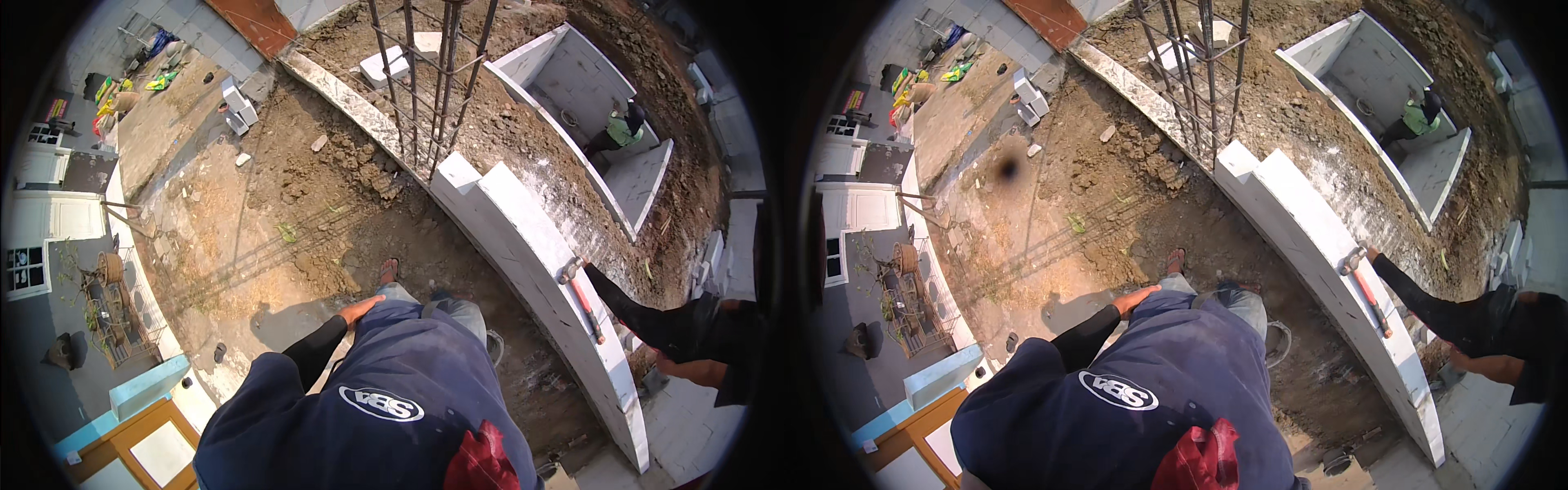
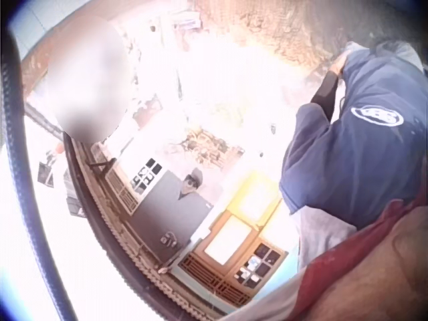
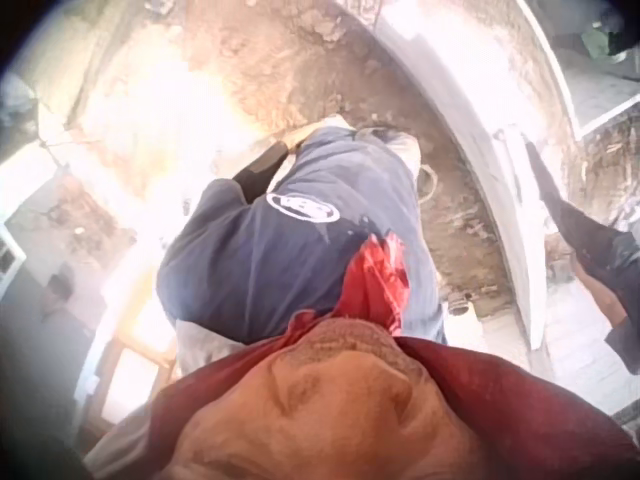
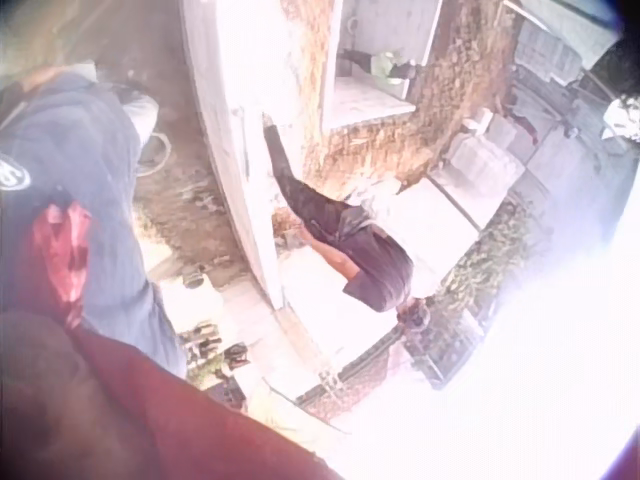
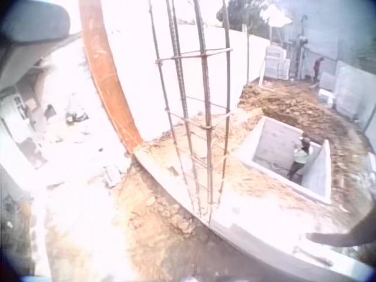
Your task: The person applies mortar to a block wall using a trowel and then places a large masonry block on top, tapping it into place with a hammer.
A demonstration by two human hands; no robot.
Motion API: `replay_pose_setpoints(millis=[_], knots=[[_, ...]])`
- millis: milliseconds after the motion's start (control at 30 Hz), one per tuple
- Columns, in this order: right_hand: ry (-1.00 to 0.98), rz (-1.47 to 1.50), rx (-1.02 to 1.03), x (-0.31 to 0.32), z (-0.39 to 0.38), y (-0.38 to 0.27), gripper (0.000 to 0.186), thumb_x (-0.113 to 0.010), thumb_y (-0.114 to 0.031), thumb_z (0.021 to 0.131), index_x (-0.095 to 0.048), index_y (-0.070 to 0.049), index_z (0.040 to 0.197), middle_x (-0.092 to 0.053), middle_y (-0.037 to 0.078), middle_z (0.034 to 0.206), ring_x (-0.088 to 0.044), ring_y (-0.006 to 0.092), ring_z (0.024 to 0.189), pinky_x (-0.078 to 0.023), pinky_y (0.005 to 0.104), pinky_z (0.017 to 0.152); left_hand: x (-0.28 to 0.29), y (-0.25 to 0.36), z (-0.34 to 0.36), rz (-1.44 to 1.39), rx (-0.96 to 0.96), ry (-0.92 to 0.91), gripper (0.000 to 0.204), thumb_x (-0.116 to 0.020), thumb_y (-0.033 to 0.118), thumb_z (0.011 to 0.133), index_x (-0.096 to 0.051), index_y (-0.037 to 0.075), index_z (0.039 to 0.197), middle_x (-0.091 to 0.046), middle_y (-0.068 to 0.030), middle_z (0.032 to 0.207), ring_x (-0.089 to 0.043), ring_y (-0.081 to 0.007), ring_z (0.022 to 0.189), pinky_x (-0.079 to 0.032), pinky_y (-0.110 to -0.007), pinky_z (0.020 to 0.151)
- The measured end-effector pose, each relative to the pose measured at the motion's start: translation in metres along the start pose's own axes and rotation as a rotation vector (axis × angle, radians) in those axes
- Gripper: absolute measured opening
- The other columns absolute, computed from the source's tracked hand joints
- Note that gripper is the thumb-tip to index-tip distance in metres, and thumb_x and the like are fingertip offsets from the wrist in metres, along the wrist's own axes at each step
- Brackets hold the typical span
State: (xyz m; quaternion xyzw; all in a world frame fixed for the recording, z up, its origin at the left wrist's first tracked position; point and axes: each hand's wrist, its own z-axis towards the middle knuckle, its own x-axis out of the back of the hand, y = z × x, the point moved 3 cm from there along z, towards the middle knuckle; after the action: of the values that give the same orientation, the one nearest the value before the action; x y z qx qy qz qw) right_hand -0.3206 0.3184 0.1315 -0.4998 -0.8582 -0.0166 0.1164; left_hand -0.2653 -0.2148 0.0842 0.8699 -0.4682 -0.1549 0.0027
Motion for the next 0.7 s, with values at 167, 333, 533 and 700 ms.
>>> replay_pose_setpoints(millis=[167,333,533,700], knots=[[0.005,0.275,0.004,-0.088,-0.027,-0.006,0.044,-0.057,-0.045,0.099,-0.062,-0.011,0.126,-0.067,0.010,0.112,-0.064,0.0247,0.098,-0.052,0.0420,0.084,0.073,-0.003,0.051,0.117,0.014,-0.121,0.091,-0.063,0.068,0.087,-0.045,0.005,0.150,-0.051,-0.0147,0.147,-0.053,-0.0267,0.129,-0.043,-0.040,0.105],[-0.010,0.493,0.034,-0.157,-0.051,-0.037,0.047,-0.057,-0.051,0.098,-0.061,-0.015,0.129,-0.067,0.010,0.115,-0.064,0.0251,0.099,-0.052,0.0419,0.083,0.118,-0.015,0.086,0.377,-0.125,-0.081,0.080,-0.063,0.060,0.088,-0.051,0.005,0.145,-0.053,-0.0141,0.146,-0.055,-0.0256,0.126,-0.043,-0.039,0.102],[-0.051,0.508,0.100,-0.182,-0.046,-0.051,0.052,-0.057,-0.056,0.096,-0.059,-0.019,0.133,-0.065,0.010,0.121,-0.063,0.0256,0.102,-0.052,0.0423,0.082,0.140,0.001,0.073,0.293,0.116,-0.035,0.068,-0.064,0.048,0.089,-0.052,0.006,0.141,-0.059,-0.0134,0.136,-0.060,-0.0255,0.113,-0.047,-0.038,0.094],[0.120,0.190,0.478,-0.210,-0.009,-0.084,0.056,-0.058,-0.048,0.098,-0.054,-0.007,0.137,-0.063,0.005,0.116,-0.061,0.0182,0.090,-0.049,0.0325,0.078,0.164,0.028,0.065,0.481,-0.021,0.060,0.056,-0.065,0.050,0.086,-0.065,0.009,0.124,-0.069,-0.0106,0.116,-0.065,-0.0232,0.095,-0.051,-0.036,0.085]])
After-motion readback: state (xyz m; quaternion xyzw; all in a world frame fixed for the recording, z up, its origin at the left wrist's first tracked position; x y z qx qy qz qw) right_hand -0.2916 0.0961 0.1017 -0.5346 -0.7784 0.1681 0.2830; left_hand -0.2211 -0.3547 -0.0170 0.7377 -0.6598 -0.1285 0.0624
